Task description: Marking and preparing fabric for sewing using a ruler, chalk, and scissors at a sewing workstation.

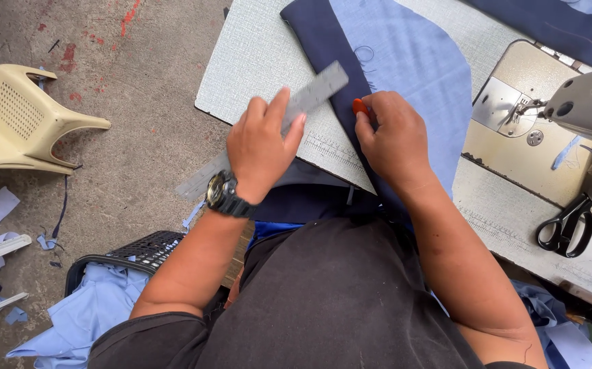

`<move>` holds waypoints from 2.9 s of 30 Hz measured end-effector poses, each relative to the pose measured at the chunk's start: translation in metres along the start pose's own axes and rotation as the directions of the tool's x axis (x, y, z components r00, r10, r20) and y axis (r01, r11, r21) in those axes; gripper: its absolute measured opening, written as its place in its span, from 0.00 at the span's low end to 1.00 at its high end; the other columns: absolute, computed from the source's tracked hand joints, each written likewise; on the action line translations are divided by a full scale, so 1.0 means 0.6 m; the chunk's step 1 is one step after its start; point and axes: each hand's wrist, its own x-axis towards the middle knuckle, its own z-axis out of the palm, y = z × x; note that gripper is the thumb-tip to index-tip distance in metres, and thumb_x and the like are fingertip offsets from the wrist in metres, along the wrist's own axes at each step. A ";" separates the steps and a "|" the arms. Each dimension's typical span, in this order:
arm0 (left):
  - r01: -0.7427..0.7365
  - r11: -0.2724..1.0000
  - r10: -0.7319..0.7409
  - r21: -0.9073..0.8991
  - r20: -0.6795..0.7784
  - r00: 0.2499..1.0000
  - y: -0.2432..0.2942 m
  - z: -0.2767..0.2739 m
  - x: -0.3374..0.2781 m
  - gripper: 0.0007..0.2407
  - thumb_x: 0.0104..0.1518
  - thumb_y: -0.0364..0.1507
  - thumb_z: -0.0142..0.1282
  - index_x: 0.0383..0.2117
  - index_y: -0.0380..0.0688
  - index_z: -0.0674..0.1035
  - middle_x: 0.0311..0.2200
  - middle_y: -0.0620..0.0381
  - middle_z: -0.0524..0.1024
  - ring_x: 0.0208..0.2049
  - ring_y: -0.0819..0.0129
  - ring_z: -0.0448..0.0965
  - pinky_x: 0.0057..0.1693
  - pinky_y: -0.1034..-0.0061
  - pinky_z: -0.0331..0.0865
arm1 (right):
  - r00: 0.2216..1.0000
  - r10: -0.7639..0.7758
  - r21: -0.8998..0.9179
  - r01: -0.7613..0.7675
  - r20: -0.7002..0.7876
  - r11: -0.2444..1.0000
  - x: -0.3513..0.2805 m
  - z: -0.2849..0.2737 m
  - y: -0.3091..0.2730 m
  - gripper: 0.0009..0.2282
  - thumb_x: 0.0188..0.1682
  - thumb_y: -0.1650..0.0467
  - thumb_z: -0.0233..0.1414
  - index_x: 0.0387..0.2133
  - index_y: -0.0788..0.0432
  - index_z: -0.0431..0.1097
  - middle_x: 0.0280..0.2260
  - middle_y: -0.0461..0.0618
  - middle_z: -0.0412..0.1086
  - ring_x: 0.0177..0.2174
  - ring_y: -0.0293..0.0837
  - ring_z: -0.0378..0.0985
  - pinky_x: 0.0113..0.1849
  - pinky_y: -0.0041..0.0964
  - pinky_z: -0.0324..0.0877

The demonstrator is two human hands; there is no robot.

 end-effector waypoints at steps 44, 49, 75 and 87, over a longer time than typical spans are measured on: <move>0.033 0.995 -0.032 0.091 -0.012 0.999 -0.091 -0.012 0.028 0.15 0.64 0.44 0.56 0.51 0.53 0.80 0.28 0.62 0.65 0.29 0.60 0.78 0.33 0.65 0.71 | 0.945 -0.325 -0.044 0.327 0.043 0.944 -0.092 -0.069 -0.062 0.06 0.46 0.71 0.58 0.32 0.53 0.67 0.48 0.48 0.74 0.53 0.53 0.75 0.53 0.49 0.65; 0.026 0.994 -0.023 0.103 -0.025 0.999 -0.095 -0.014 0.025 0.15 0.63 0.44 0.57 0.51 0.54 0.80 0.28 0.62 0.65 0.28 0.61 0.78 0.33 0.65 0.71 | 0.943 -0.332 -0.035 0.332 0.015 0.942 -0.053 -0.065 -0.063 0.05 0.48 0.72 0.57 0.31 0.53 0.67 0.45 0.45 0.74 0.50 0.51 0.77 0.50 0.45 0.67; 0.016 0.995 -0.012 0.101 -0.042 0.999 -0.102 -0.012 0.024 0.16 0.60 0.41 0.63 0.52 0.57 0.80 0.29 0.58 0.65 0.26 0.58 0.72 0.29 0.61 0.67 | 0.968 0.188 0.190 -0.219 0.168 0.957 0.126 0.037 -0.062 0.03 0.51 0.67 0.53 0.31 0.50 0.73 0.24 0.37 0.71 0.25 0.37 0.68 0.31 0.36 0.63; 0.014 0.993 -0.006 0.119 -0.062 0.998 -0.103 -0.011 0.024 0.15 0.59 0.42 0.63 0.51 0.58 0.80 0.29 0.58 0.65 0.26 0.58 0.72 0.29 0.61 0.67 | 0.974 0.156 0.053 -0.167 0.163 0.985 0.129 0.055 -0.061 0.05 0.52 0.65 0.53 0.30 0.51 0.70 0.25 0.39 0.71 0.25 0.45 0.70 0.29 0.44 0.61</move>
